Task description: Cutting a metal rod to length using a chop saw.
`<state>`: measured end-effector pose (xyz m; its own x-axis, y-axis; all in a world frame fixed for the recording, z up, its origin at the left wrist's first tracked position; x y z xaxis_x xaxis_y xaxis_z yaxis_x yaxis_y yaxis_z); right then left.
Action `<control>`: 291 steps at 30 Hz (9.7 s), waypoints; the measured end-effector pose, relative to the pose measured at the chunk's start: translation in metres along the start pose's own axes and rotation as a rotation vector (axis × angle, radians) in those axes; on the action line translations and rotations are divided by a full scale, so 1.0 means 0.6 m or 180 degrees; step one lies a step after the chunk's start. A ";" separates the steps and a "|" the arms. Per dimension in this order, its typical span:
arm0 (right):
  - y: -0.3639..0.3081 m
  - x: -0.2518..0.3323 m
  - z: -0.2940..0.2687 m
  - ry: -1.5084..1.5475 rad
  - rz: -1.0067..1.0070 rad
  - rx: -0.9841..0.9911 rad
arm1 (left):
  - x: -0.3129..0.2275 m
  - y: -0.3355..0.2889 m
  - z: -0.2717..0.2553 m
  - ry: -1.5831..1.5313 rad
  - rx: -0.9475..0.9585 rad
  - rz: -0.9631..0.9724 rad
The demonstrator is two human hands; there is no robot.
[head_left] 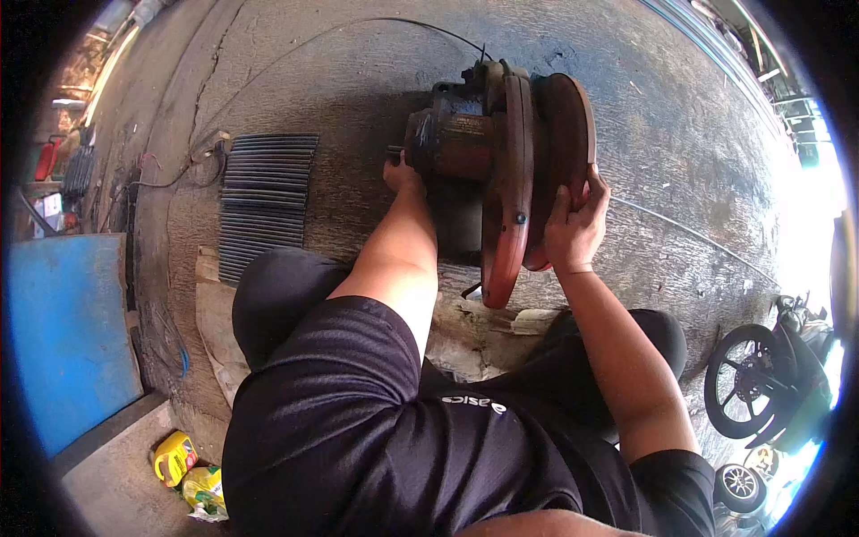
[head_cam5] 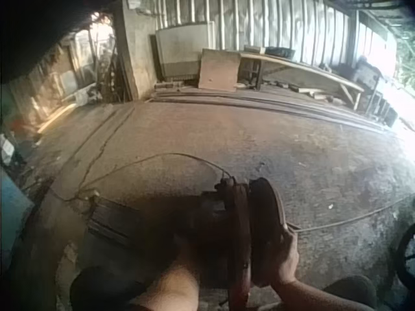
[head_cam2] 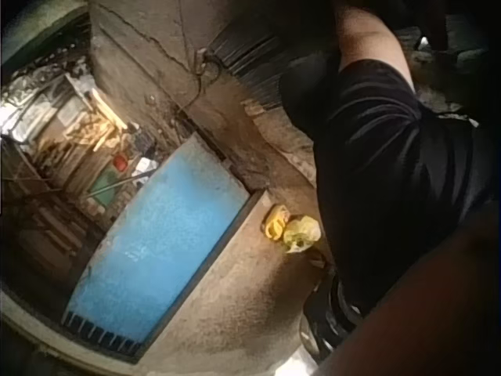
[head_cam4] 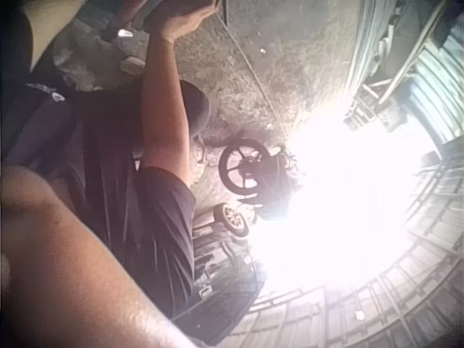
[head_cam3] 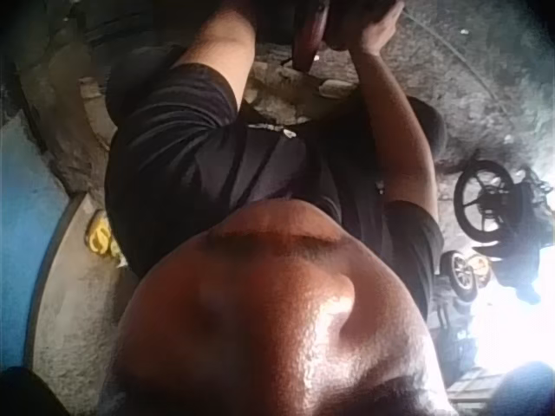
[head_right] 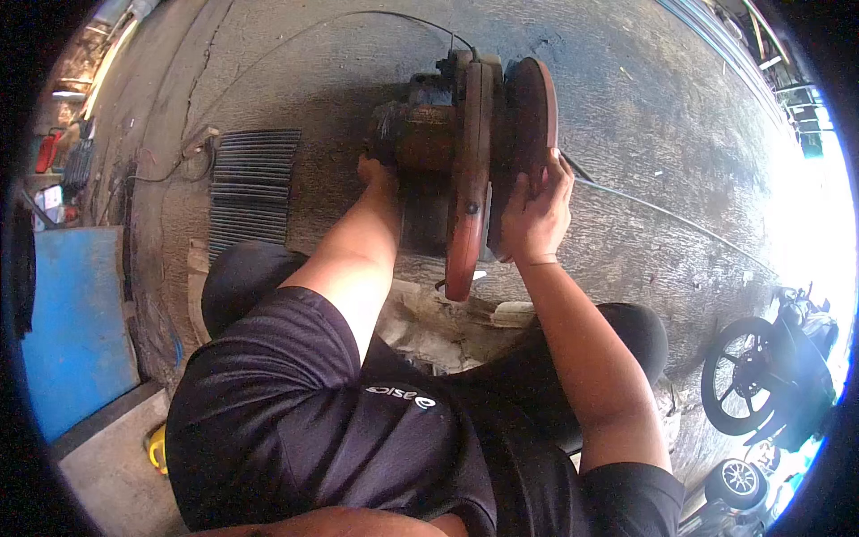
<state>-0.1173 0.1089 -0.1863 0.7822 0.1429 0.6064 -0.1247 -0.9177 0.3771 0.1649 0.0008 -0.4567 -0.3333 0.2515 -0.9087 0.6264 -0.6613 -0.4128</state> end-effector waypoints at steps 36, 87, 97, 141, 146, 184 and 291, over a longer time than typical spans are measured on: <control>-0.182 0.212 0.306 -0.0756 -0.1267 0.2732 | -0.245 -0.110 -0.298 0.0221 -0.0021 -0.0525; -0.274 -0.035 0.149 -0.0985 -0.0052 0.3045 | 0.077 -0.379 -0.120 -0.0045 0.2761 -0.2722; -0.284 -0.075 0.135 -0.1757 -0.0939 0.2093 | 0.122 -0.381 -0.093 -0.0845 0.1673 -0.3521; -0.187 0.048 0.037 -0.0250 0.0734 0.2464 | 0.118 -0.400 -0.106 0.0580 0.1060 -0.1473; -0.198 0.067 0.048 -0.0035 0.0724 0.2035 | 0.114 -0.380 -0.121 0.0942 0.1583 -0.1405; -0.324 -0.082 0.189 -0.1064 0.1331 0.3528 | -0.023 -0.433 -0.096 0.4851 0.2444 0.0427; -0.239 -0.140 0.195 -0.1176 0.2080 0.4185 | 0.055 -0.388 -0.078 0.4932 0.2921 -0.0260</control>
<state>-0.0937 0.1855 -0.3731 0.9365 -0.3236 0.1349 -0.0388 -0.4783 -0.8773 0.0412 0.1961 -0.3935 0.8893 0.3069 -0.3390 -0.0842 -0.6187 -0.7811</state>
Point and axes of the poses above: each hand's wrist, its own y-axis towards the middle knuckle, its own z-axis out of the palm, x = y × z, the point moved 3 cm from there along y, towards the middle knuckle, and after that the axes turned 9 degrees about x, right-handed, at the moved point
